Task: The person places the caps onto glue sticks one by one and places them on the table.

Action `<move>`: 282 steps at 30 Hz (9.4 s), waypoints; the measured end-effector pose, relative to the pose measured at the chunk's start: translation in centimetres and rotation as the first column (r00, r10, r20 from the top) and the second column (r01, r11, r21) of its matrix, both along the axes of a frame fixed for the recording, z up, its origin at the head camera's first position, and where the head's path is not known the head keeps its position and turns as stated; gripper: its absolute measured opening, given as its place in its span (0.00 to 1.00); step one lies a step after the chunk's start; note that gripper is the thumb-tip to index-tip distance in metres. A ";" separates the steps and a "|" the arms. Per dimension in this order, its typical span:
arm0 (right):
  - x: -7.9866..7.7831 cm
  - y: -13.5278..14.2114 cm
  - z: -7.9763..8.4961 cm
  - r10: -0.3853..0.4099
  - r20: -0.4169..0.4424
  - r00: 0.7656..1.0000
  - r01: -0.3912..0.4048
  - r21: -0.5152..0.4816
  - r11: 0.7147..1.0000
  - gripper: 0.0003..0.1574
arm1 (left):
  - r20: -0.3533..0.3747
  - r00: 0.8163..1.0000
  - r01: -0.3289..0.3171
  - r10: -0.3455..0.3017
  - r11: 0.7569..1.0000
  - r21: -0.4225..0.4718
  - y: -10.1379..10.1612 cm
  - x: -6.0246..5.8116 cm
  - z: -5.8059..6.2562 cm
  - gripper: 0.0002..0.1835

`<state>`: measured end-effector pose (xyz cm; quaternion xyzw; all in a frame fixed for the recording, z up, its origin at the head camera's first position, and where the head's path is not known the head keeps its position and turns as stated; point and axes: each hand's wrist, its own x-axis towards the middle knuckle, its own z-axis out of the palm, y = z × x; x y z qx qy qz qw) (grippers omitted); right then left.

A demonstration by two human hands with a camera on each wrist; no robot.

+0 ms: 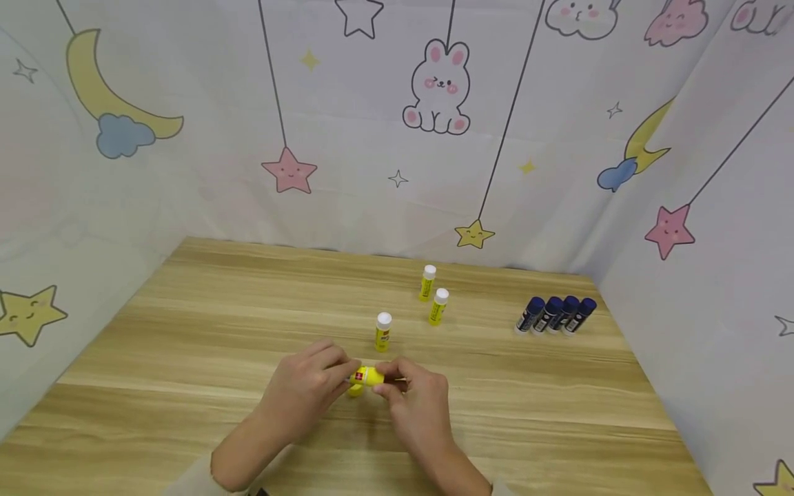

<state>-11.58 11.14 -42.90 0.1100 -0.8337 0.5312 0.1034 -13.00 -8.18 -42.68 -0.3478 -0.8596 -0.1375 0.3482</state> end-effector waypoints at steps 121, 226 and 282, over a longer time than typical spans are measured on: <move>-11.4 17.4 4.8 -0.008 -0.086 0.996 0.075 0.813 0.578 0.15 | 0.417 0.776 -0.396 0.472 0.881 -0.259 -4.7 -2.4 -1.3 0.36; 0.2 4.5 -0.7 0.104 -0.133 0.986 0.030 0.743 0.668 0.41 | 0.864 0.470 -0.282 -0.183 0.896 0.343 1.8 -8.4 -3.3 0.26; -0.3 3.8 -1.6 0.175 -0.164 0.971 -0.003 0.722 0.692 0.26 | 0.787 0.563 -0.398 -0.252 0.752 0.525 1.7 -8.5 -3.9 0.15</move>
